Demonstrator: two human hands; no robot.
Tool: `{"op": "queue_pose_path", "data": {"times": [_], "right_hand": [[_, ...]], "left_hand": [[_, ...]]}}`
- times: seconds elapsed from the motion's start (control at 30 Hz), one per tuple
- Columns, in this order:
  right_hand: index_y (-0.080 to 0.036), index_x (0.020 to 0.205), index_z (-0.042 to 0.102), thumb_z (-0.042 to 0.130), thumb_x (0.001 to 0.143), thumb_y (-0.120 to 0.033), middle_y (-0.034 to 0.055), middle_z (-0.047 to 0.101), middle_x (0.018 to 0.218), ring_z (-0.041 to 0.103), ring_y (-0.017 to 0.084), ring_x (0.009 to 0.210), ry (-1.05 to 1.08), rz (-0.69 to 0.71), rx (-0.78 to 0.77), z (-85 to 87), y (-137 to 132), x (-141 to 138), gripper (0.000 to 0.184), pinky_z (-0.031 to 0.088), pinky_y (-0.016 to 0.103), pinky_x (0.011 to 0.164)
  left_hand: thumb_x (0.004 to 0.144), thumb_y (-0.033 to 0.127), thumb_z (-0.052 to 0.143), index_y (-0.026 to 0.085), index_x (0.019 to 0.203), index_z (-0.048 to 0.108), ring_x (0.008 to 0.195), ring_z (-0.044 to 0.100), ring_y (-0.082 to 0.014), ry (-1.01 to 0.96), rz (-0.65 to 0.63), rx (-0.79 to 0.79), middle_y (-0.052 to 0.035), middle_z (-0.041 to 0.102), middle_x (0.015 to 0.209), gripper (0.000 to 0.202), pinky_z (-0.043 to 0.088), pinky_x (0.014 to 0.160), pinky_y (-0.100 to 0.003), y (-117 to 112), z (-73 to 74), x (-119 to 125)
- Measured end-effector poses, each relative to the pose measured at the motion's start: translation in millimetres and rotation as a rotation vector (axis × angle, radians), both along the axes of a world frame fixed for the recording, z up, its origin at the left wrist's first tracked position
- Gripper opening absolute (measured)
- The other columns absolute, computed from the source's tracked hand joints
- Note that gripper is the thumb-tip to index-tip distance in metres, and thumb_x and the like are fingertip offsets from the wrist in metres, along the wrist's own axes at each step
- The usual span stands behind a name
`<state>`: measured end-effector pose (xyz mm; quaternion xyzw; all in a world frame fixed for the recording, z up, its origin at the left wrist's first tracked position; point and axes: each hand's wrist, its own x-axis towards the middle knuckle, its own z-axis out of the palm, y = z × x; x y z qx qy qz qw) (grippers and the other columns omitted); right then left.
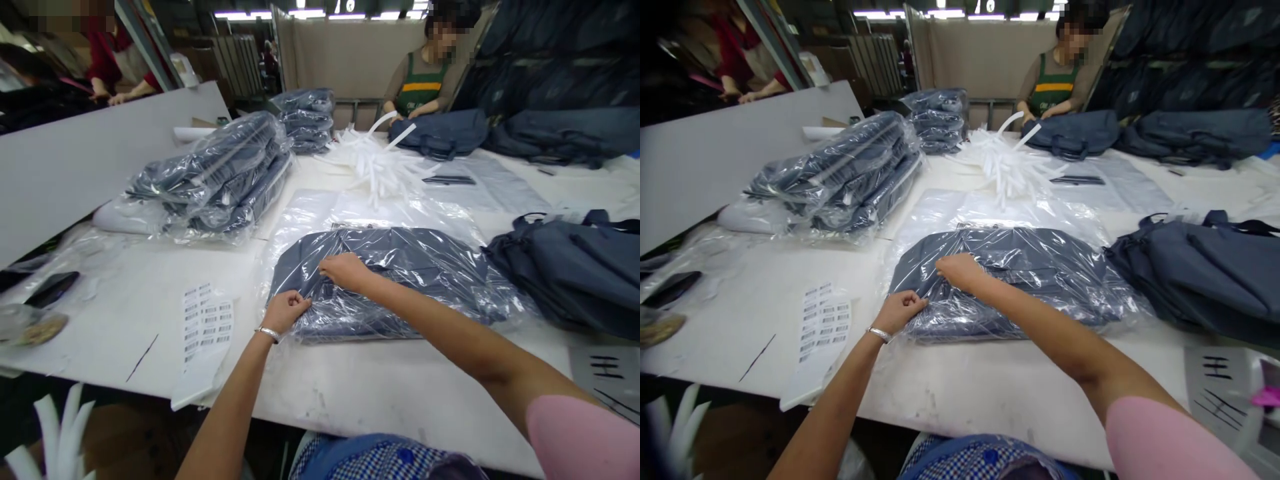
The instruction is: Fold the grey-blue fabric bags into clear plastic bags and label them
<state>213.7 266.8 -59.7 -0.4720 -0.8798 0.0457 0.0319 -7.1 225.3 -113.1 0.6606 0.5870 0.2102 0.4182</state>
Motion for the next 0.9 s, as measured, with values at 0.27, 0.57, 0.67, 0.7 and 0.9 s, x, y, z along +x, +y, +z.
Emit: {"op": "queue_pose_path", "data": {"times": [0.27,0.57,0.67,0.7,0.9], "right_hand": [[-0.016,0.110,0.067,0.045,0.097,-0.024,0.0099,0.070,0.110,0.060,0.022,0.100,0.389,-0.154,0.204,-27.0,-109,17,0.027,0.043,0.036,0.091],[-0.013,0.140,0.049,0.044,0.096,-0.046,0.0139,0.055,0.139,0.038,0.030,0.138,0.259,-0.057,0.193,-56.1,-128,-2,0.054,0.018,0.052,0.119],[-0.011,0.144,0.043,0.044,0.092,-0.058,0.0164,0.048,0.145,0.034,0.031,0.140,0.214,-0.141,0.104,-70.8,-118,-6,0.071,0.017,0.054,0.118],[-0.011,0.145,0.041,0.043,0.092,-0.061,0.0163,0.046,0.147,0.032,0.032,0.142,0.201,-0.164,0.077,-73.3,-113,-6,0.073,0.016,0.054,0.118],[-0.016,0.149,0.035,0.033,0.095,-0.062,0.0123,0.039,0.152,0.025,0.031,0.145,0.269,-0.209,-0.060,-57.7,-92,5,0.071,0.015,0.056,0.117]], "left_hand": [[0.067,0.056,0.067,0.019,0.060,0.059,0.051,0.045,-0.0118,0.024,-0.014,0.053,0.0046,0.052,0.051,0.038,0.031,0.051,-0.024,4,-1.4,0],[0.068,0.054,0.067,0.019,0.060,0.059,0.051,0.044,-0.0116,0.022,0.001,0.061,0.0045,0.051,0.051,0.037,0.031,0.051,-0.024,2,0.3,2],[0.068,0.054,0.066,0.019,0.059,0.058,0.051,0.044,-0.0115,0.024,0.009,0.059,0.0045,0.051,0.050,0.036,0.031,0.052,-0.024,1,1.7,3],[0.068,0.053,0.066,0.019,0.059,0.058,0.051,0.044,-0.0115,0.026,0.010,0.058,0.0045,0.051,0.050,0.036,0.031,0.052,-0.024,1,2.0,3],[0.068,0.054,0.066,0.019,0.059,0.058,0.049,0.044,-0.0114,0.031,0.012,0.049,0.0047,0.051,0.049,0.036,0.030,0.051,-0.024,1,2.8,3]]}}
